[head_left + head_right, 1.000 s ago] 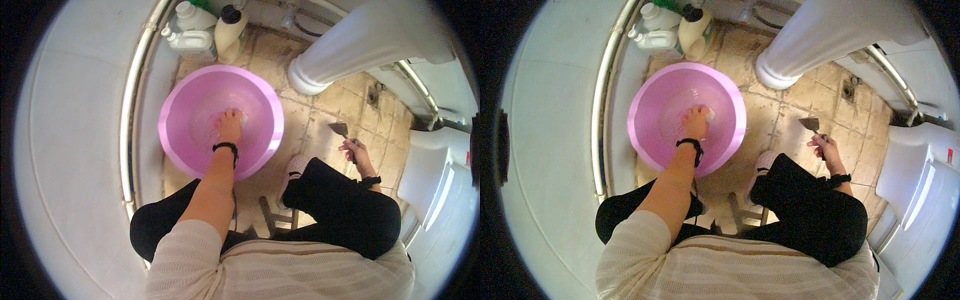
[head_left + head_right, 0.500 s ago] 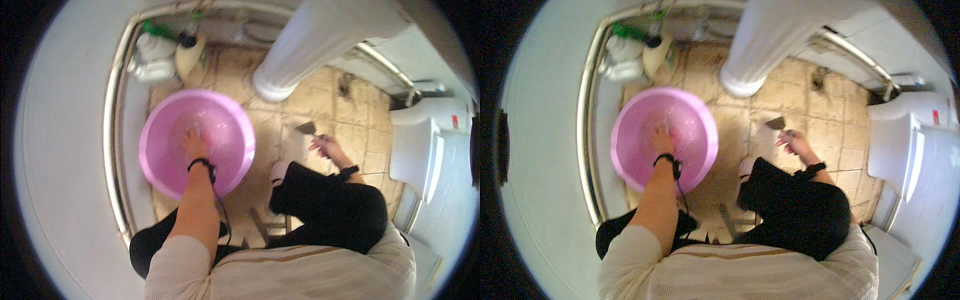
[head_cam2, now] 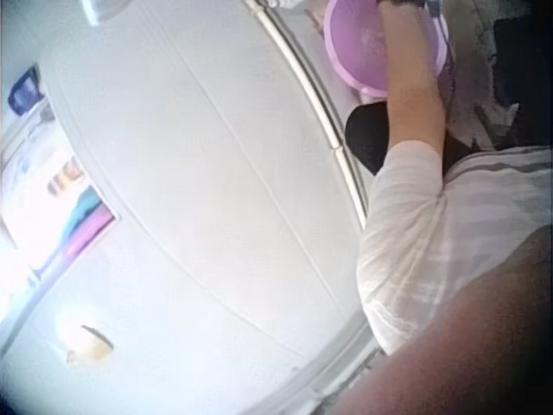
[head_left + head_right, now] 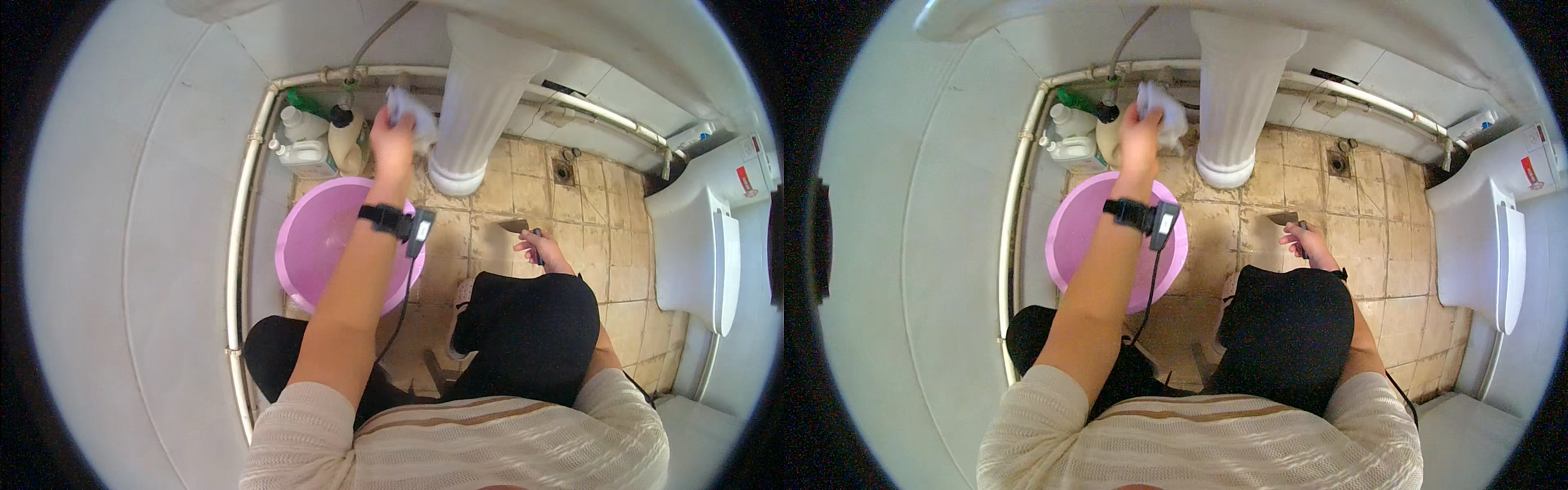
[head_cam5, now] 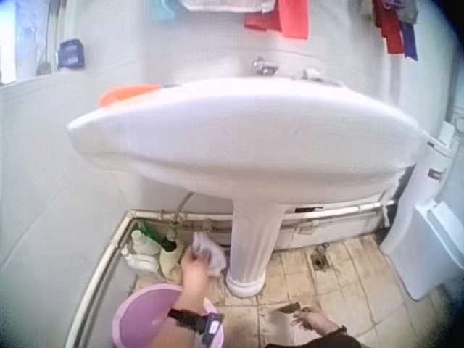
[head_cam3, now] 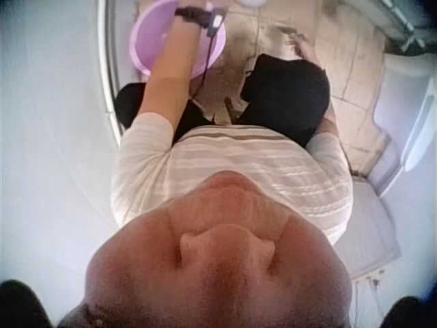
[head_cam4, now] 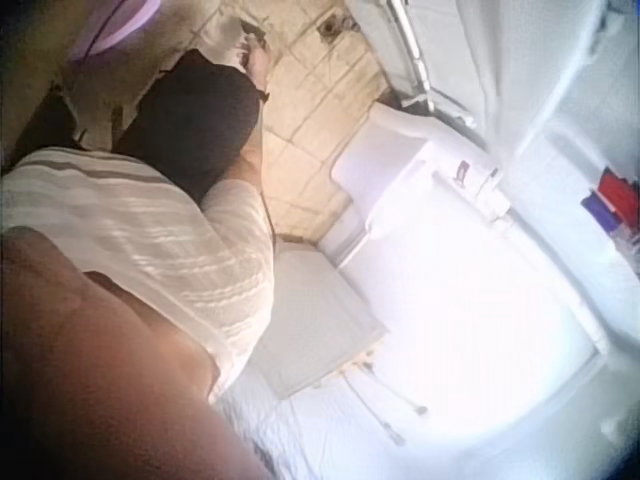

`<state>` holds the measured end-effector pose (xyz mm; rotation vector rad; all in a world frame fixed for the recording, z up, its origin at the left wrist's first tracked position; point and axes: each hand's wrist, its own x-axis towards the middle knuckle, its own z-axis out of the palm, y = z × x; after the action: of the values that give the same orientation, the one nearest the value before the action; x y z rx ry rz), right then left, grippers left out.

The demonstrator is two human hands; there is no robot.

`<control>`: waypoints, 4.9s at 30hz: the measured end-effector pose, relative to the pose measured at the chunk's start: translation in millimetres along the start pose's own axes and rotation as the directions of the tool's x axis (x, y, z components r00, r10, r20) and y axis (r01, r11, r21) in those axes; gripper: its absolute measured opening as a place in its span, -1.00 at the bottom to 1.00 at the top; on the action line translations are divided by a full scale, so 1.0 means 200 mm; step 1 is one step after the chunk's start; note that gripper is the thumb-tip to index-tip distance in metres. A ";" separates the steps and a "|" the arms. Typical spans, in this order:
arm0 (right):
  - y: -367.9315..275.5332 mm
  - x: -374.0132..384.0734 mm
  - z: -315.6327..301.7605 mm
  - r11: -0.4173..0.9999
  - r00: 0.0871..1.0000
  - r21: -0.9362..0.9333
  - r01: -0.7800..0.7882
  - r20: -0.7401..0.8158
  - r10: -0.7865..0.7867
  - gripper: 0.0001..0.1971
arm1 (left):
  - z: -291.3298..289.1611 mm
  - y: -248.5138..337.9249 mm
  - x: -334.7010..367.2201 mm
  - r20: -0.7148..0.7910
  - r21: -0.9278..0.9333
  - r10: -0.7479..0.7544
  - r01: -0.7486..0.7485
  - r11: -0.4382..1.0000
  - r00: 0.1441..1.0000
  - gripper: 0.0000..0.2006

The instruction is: The person cleans the base of a sink pedestal using a wet cloth and a small scraper tool, repeatedly dipping the cloth into a purple basin of water.

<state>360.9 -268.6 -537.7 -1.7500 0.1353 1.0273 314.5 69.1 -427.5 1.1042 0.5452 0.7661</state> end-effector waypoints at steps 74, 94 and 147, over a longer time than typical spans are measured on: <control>-0.80 -1.12 -0.29 0.829 0.751 0.021 0.559 -0.436 -0.496 -0.77 | 0.54 0.38 0.06 0.241 0.453 0.592 -0.629 0.633 0.769 -0.59; -0.67 -0.75 0.09 0.918 0.903 -0.140 0.370 -0.176 -0.391 -0.75 | 0.11 -0.26 -0.18 0.048 0.799 -0.098 0.020 0.601 0.994 -0.55; -0.72 -0.72 0.21 0.923 0.942 -0.232 0.306 -0.066 -0.329 -0.71 | 0.13 0.06 0.00 0.167 -0.277 0.071 -0.023 0.961 0.983 -0.81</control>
<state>324.8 -223.6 -338.5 -1.9478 -0.2014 0.7343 329.9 58.0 -407.2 0.9179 0.2550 0.7521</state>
